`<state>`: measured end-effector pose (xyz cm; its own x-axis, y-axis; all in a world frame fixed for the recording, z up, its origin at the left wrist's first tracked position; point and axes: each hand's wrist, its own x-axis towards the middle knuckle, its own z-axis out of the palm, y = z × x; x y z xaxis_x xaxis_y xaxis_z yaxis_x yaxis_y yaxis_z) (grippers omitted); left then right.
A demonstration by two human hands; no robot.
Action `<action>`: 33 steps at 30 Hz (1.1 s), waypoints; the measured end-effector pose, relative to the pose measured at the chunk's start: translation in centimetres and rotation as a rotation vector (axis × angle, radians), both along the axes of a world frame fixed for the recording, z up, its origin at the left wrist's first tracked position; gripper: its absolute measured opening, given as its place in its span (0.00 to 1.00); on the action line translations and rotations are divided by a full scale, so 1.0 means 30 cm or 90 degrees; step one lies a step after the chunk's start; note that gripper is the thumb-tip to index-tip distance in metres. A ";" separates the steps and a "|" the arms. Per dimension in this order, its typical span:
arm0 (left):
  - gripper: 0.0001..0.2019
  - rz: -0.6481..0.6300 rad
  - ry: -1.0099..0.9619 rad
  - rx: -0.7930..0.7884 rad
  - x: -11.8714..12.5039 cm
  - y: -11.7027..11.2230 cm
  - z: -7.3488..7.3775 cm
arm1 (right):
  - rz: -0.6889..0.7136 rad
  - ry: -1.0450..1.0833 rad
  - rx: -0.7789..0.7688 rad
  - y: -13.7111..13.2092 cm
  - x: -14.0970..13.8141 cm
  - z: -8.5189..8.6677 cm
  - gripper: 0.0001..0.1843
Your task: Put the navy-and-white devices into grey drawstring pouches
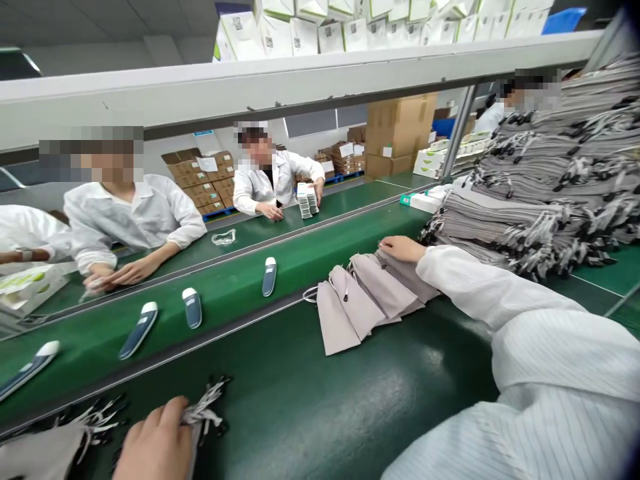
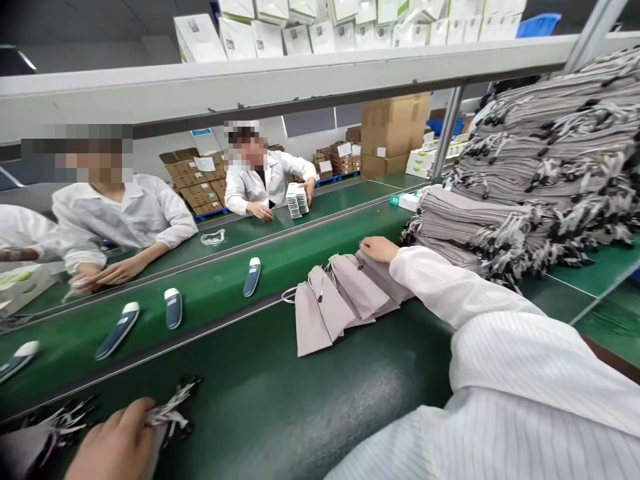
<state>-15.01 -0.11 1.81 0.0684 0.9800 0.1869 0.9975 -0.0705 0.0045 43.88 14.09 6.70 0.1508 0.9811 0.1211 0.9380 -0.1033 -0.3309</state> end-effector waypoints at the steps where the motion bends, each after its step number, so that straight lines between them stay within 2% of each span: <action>1: 0.14 -0.003 0.039 -0.006 0.065 -0.014 0.022 | 0.006 -0.022 -0.008 0.001 -0.009 0.002 0.13; 3: 0.14 -0.018 0.088 -0.047 0.169 -0.033 0.060 | 0.012 -0.090 0.014 0.004 -0.039 0.037 0.15; 5: 0.16 -0.028 0.101 -0.082 0.234 -0.037 0.086 | 0.048 -0.140 0.052 0.017 -0.093 0.101 0.17; 8: 0.17 -0.028 0.068 -0.116 0.279 -0.023 0.106 | 0.210 -0.093 0.010 0.060 -0.235 0.197 0.18; 11: 0.18 -0.021 0.022 -0.122 0.305 -0.004 0.109 | 0.390 -0.017 -0.115 0.141 -0.442 0.224 0.17; 13: 0.18 -0.016 0.012 -0.110 0.328 0.000 0.101 | 0.426 -0.032 -0.196 0.216 -0.591 0.188 0.16; 15: 0.17 -0.021 0.015 -0.093 0.354 -0.008 0.081 | 0.390 -0.084 -0.240 0.294 -0.728 0.122 0.18; 18: 0.17 -0.046 -0.018 -0.030 0.376 -0.045 0.030 | 0.312 -0.136 -0.223 0.383 -0.880 0.008 0.21; 21: 0.17 -0.069 -0.144 0.079 0.361 -0.102 -0.027 | 0.269 -0.140 -0.174 0.417 -0.951 -0.088 0.24; 24: 0.12 -0.083 -0.266 0.133 0.329 -0.152 -0.059 | 0.272 -0.122 -0.117 0.415 -0.959 -0.147 0.27; 28: 0.08 -0.097 -0.326 0.157 0.303 -0.172 -0.057 | 0.318 -0.069 -0.068 0.401 -0.938 -0.156 0.24; 33: 0.09 -0.124 -0.249 0.210 0.299 -0.156 -0.033 | 0.383 0.073 -0.037 0.352 -0.958 -0.070 0.22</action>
